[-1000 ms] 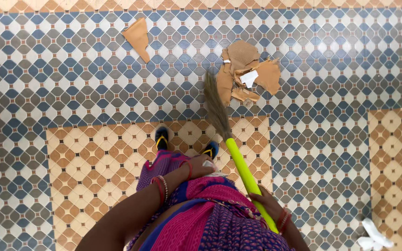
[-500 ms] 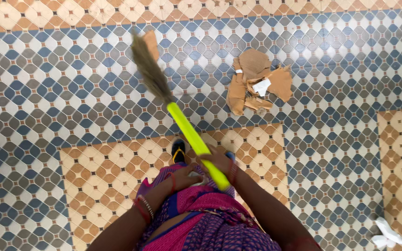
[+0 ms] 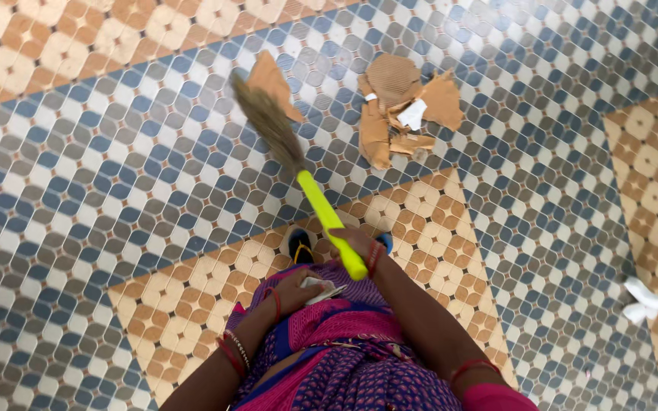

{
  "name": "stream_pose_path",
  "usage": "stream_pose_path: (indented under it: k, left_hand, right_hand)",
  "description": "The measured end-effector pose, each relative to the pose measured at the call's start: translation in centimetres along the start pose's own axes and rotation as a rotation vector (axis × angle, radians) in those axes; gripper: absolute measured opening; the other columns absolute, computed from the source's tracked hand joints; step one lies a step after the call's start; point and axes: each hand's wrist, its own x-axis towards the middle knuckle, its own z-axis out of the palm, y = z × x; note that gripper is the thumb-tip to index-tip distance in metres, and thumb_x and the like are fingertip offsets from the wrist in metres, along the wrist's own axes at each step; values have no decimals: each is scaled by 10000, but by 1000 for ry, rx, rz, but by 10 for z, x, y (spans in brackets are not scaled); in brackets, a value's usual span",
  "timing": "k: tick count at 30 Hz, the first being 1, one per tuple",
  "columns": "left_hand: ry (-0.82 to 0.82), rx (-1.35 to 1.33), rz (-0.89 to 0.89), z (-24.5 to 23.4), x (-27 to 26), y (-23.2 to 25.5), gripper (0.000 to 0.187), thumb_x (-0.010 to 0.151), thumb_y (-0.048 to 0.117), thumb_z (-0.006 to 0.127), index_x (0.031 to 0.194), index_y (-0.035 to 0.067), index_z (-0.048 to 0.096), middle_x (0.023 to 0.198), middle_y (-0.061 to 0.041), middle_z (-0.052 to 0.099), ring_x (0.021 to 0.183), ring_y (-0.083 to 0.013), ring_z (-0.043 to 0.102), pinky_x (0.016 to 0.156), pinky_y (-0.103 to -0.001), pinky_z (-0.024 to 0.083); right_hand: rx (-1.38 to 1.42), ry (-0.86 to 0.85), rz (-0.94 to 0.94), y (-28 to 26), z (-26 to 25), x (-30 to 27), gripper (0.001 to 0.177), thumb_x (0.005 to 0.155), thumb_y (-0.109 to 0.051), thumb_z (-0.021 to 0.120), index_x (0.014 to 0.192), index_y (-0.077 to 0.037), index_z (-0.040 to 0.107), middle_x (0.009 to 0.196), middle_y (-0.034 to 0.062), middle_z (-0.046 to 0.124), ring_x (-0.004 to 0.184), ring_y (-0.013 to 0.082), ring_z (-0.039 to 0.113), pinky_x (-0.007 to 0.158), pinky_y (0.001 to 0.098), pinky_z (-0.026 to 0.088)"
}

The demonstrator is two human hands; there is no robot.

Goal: The person sweeps debris, including cardboard scraps and white foam pieces, across a patterned tile floor using a handheld broom.

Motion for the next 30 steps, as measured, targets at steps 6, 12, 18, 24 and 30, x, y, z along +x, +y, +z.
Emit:
stream_pose_path:
  k: [6, 12, 18, 24, 30]
  left_hand:
    - [-160, 130, 61, 1, 30, 21, 503, 855, 431, 749, 1195, 73, 651, 1119, -97, 724, 993, -167, 697, 852, -312, 564]
    - [-297, 263, 79, 27, 46, 46, 487, 839, 418, 760, 1164, 66, 674, 1102, -114, 734, 972, -172, 696, 836, -317, 561]
    - [-399, 353, 110, 45, 56, 40, 499, 840, 427, 761, 1173, 62, 686, 1107, -104, 736, 977, -155, 694, 853, -299, 552]
    - [-420, 471, 116, 78, 52, 39, 527, 857, 458, 741, 1204, 67, 674, 1126, -97, 732, 1027, -164, 686, 897, -306, 536]
    - [-417, 572, 105, 127, 29, 27, 550, 858, 493, 734, 1201, 67, 677, 1145, -99, 718, 1038, -171, 684, 908, -313, 536]
  right_hand:
    - [218, 211, -14, 41, -53, -88, 312, 953, -268, 670, 1135, -72, 509, 706, 49, 594, 506, 143, 561, 419, 304, 480]
    - [-49, 469, -36, 82, -39, -211, 678, 872, -232, 700, 1469, -173, 385, 739, 136, 637, 517, 211, 604, 453, 350, 505]
    - [-444, 555, 131, 168, -35, -295, 780, 871, -286, 742, 1532, -218, 333, 1035, 134, 757, 816, 230, 721, 709, 378, 604]
    - [-601, 485, 25, 318, -75, -292, 667, 898, -262, 747, 1492, -207, 449, 1255, 165, 727, 1071, 220, 714, 884, 406, 574]
    - [-211, 644, 356, 402, -128, -355, 767, 845, -226, 814, 1504, -226, 422, 1100, 178, 796, 712, 222, 714, 633, 397, 602]
